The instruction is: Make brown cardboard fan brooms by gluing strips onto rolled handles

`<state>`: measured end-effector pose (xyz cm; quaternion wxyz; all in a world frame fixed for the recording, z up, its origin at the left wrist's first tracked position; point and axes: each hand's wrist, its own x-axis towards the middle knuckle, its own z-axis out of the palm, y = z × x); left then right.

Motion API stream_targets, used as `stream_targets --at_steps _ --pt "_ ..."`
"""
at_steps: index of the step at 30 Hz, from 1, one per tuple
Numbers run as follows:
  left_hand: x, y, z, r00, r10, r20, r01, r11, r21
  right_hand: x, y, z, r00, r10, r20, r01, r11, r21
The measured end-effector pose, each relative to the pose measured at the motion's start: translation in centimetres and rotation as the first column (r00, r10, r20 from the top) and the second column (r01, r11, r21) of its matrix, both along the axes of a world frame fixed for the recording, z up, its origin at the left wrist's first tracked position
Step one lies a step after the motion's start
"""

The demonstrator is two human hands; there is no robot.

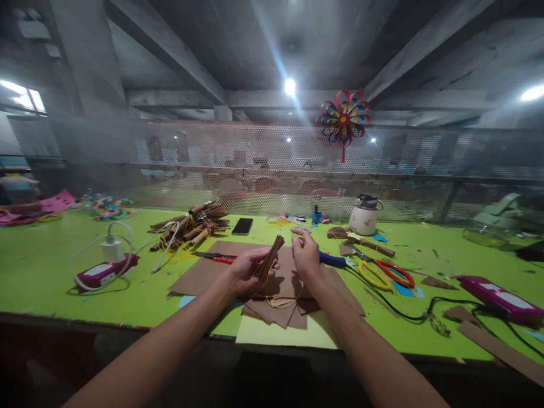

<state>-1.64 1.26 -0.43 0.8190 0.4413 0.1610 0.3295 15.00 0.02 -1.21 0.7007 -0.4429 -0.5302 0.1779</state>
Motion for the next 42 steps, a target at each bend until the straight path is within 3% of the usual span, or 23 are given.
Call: stream_targets --at_steps 8,19,24,27,33,42 --pt "0.0 -0.1 0.3 0.999 -0.043 -0.011 0.044 0.997 0.057 0.2 -0.9 1.6 0.985 0.118 -0.124 -0.112 0.992 0.049" --pt "-0.1 -0.5 0.9 0.996 -0.08 -0.039 0.083 0.993 0.08 0.7 -1.4 2.6 0.989 0.095 -0.118 -0.088 0.994 0.061" --pt "-0.1 -0.6 1.0 0.992 -0.11 -0.06 0.113 0.992 0.06 0.7 -1.5 2.8 0.947 0.17 -0.271 -0.147 0.984 0.105" --pt "-0.1 -0.5 0.9 0.995 -0.094 -0.043 0.097 0.993 0.07 0.7 -1.7 3.0 0.936 0.156 -0.317 -0.143 0.988 0.063" --pt "0.1 -0.3 0.6 0.998 -0.042 -0.048 0.045 0.996 0.08 0.9 -1.7 3.0 0.977 0.104 -0.188 -0.078 0.987 0.143" --pt "0.0 0.2 0.2 0.994 -0.006 -0.105 0.009 1.0 0.025 0.6 -2.1 3.0 0.968 0.208 -0.144 -0.191 0.974 0.124"
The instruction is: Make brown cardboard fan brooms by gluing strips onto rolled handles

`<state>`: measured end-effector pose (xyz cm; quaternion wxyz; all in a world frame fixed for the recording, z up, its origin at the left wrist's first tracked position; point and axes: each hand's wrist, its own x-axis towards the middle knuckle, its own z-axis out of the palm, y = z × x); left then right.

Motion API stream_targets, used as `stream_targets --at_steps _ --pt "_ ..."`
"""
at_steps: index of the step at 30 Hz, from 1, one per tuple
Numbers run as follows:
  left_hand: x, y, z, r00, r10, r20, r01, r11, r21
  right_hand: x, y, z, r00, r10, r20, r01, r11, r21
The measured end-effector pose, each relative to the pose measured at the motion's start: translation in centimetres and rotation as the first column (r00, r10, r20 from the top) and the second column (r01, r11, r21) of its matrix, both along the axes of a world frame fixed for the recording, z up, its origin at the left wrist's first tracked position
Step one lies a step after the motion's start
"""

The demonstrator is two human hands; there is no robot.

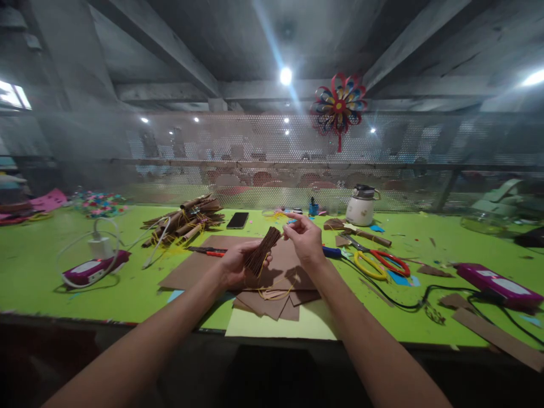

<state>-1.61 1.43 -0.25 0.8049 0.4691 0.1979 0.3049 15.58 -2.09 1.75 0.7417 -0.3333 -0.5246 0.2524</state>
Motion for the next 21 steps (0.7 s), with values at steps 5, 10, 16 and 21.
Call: stream_targets --at_steps 5,10,16,21 --pt "0.06 -0.07 0.08 1.0 0.008 0.003 -0.008 1.0 -0.017 -0.03 0.15 -0.17 0.999 0.033 -0.014 -0.033 0.999 -0.042" --pt "-0.01 0.06 0.15 0.999 -0.037 -0.014 0.037 0.999 -0.006 0.09 0.23 -0.06 0.996 0.004 -0.094 -0.01 0.998 -0.065" --pt "0.03 -0.43 0.5 1.0 -0.011 0.014 0.011 1.0 -0.028 0.26 0.5 -0.12 0.974 -0.019 -0.226 -0.014 0.99 -0.143" --pt "0.02 -0.6 0.51 1.0 0.002 -0.022 -0.003 0.999 -0.042 0.33 0.71 -0.26 0.992 -0.083 -0.095 0.082 0.997 -0.014"
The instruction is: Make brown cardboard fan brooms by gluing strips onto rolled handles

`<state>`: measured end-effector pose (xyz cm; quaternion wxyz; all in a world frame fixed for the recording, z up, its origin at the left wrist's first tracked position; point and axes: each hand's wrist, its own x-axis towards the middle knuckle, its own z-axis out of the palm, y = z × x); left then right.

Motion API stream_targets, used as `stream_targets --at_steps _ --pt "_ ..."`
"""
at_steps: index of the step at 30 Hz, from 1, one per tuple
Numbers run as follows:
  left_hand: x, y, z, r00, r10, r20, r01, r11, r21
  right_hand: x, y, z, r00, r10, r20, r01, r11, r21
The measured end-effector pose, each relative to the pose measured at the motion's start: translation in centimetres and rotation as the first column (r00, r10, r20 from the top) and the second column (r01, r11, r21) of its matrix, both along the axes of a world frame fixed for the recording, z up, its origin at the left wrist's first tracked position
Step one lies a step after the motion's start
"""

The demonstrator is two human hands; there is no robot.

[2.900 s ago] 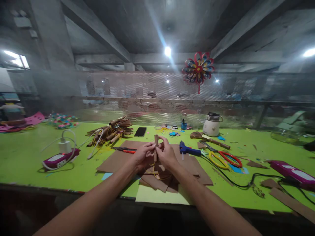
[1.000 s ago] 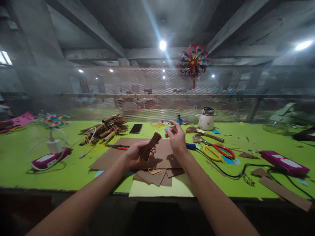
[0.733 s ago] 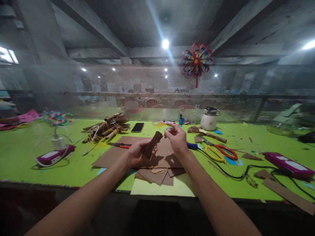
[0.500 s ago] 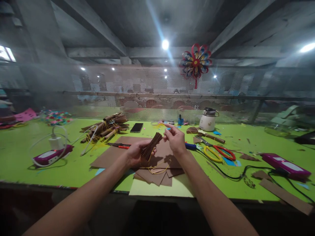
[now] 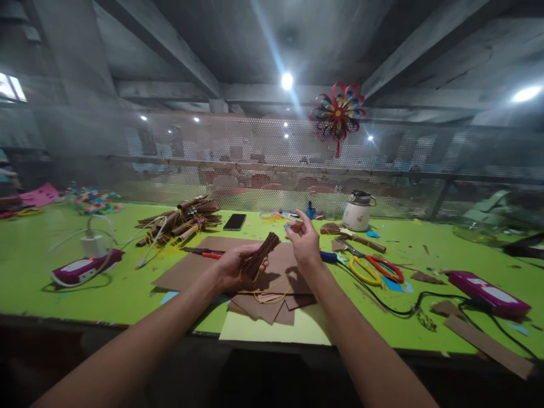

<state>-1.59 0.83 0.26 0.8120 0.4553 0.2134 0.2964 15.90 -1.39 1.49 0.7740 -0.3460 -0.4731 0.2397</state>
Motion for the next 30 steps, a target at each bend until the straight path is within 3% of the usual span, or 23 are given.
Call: stream_targets --at_steps 8,12,15,19,25,30 --pt "-0.01 0.08 -0.06 0.999 -0.014 0.037 0.013 1.0 0.018 0.01 -0.13 -0.09 0.99 -0.14 -0.008 0.139 0.987 -0.076" --pt "-0.02 0.01 0.04 1.0 -0.015 0.026 0.015 1.0 0.022 0.61 0.36 -0.56 0.956 -0.261 0.132 0.266 0.964 -0.022" --pt "-0.03 0.16 -0.05 0.999 -0.017 0.027 0.016 0.999 0.041 0.74 0.44 -0.65 0.961 -0.201 0.188 0.202 0.979 0.014" --pt "-0.01 0.19 -0.07 0.999 -0.015 0.031 0.013 0.999 0.051 0.19 -0.21 -0.23 0.986 -0.102 0.135 0.11 0.992 -0.059" --pt "0.0 -0.45 0.42 0.999 -0.007 0.047 0.004 0.998 0.055 0.16 -0.2 -0.04 0.991 -0.137 0.003 0.137 0.99 -0.019" --pt "0.0 -0.46 0.41 1.0 0.009 0.025 -0.011 0.999 0.049 0.73 0.29 -0.21 0.988 -0.126 0.091 0.127 0.992 -0.004"
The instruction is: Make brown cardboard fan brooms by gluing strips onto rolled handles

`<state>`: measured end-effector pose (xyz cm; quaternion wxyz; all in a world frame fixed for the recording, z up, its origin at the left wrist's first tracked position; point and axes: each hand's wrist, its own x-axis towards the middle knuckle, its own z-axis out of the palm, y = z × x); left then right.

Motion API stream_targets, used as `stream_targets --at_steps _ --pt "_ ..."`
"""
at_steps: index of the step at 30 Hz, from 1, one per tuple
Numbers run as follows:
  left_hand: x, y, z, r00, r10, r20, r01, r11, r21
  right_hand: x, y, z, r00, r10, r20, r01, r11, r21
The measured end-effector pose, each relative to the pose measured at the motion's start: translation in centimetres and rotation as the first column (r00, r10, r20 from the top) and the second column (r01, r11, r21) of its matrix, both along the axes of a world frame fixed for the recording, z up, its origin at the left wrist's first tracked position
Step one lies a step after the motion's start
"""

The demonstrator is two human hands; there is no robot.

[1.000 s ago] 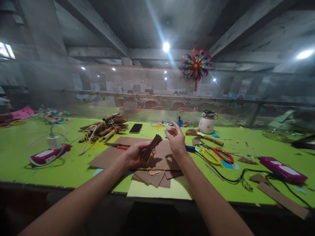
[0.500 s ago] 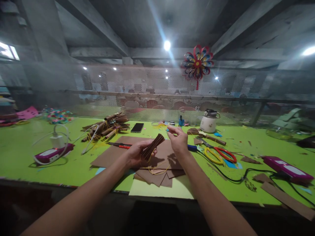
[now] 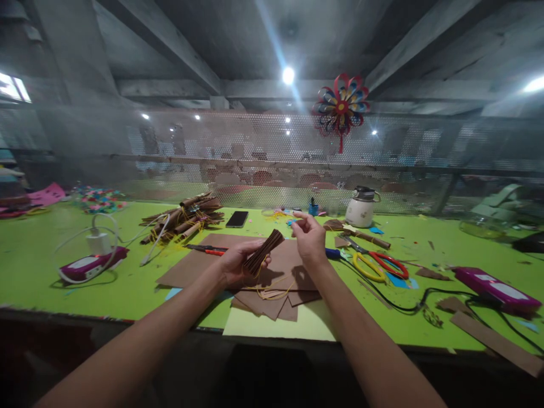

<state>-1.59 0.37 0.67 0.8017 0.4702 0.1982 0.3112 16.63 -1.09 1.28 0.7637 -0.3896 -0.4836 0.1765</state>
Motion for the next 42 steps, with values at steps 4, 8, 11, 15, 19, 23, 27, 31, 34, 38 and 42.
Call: stream_targets --at_steps 4,8,11,15,19,23,27,31,34,38,42 --pt "0.0 0.3 -0.2 1.0 0.007 0.001 -0.007 1.0 0.007 -0.2 -0.3 0.0 0.999 0.003 0.038 -0.002 1.0 -0.026" --pt "0.0 0.5 -0.3 1.0 -0.013 0.008 0.013 1.0 0.009 -0.4 -0.6 0.0 1.0 -0.026 0.017 0.027 0.998 -0.052" --pt "0.1 0.8 -0.5 1.0 -0.021 0.017 0.02 1.0 0.012 -0.3 -0.8 0.2 0.994 -0.016 0.108 0.016 1.0 0.003" --pt "0.1 1.0 -0.7 1.0 -0.007 0.001 0.007 1.0 0.03 -0.1 -1.8 1.1 0.903 0.174 0.394 -0.193 0.981 0.01" --pt "0.0 0.8 -0.7 0.998 0.034 -0.047 -0.032 0.999 0.032 -0.3 -3.0 1.6 0.674 0.313 0.669 -0.274 0.947 -0.167" --pt "0.0 0.5 -0.5 0.996 0.022 -0.089 -0.015 0.996 0.083 -0.5 -3.0 1.1 0.543 0.317 0.778 -0.25 0.945 -0.21" --pt "0.0 0.6 -0.5 0.988 0.001 -0.153 0.018 0.993 0.118 -0.3 -2.2 0.4 0.505 0.289 0.813 -0.255 0.95 -0.179" --pt "-0.2 1.0 -0.4 0.987 -0.019 -0.158 0.031 0.997 0.077 -0.1 -1.7 0.2 0.514 0.196 0.835 -0.192 0.975 -0.111" --pt "-0.5 1.4 -0.1 0.995 -0.027 -0.097 0.03 0.999 0.032 0.1 -1.4 0.1 0.524 0.104 0.845 -0.079 0.994 -0.074" --pt "-1.0 1.8 0.3 0.998 0.058 -0.039 -0.059 0.998 -0.026 0.7 -0.8 -0.2 0.546 0.018 0.838 0.0 1.0 -0.021" --pt "-1.1 1.5 0.6 0.996 0.09 -0.023 -0.089 0.996 0.019 0.7 -0.5 -0.4 0.541 -0.069 0.838 0.014 0.997 0.073"
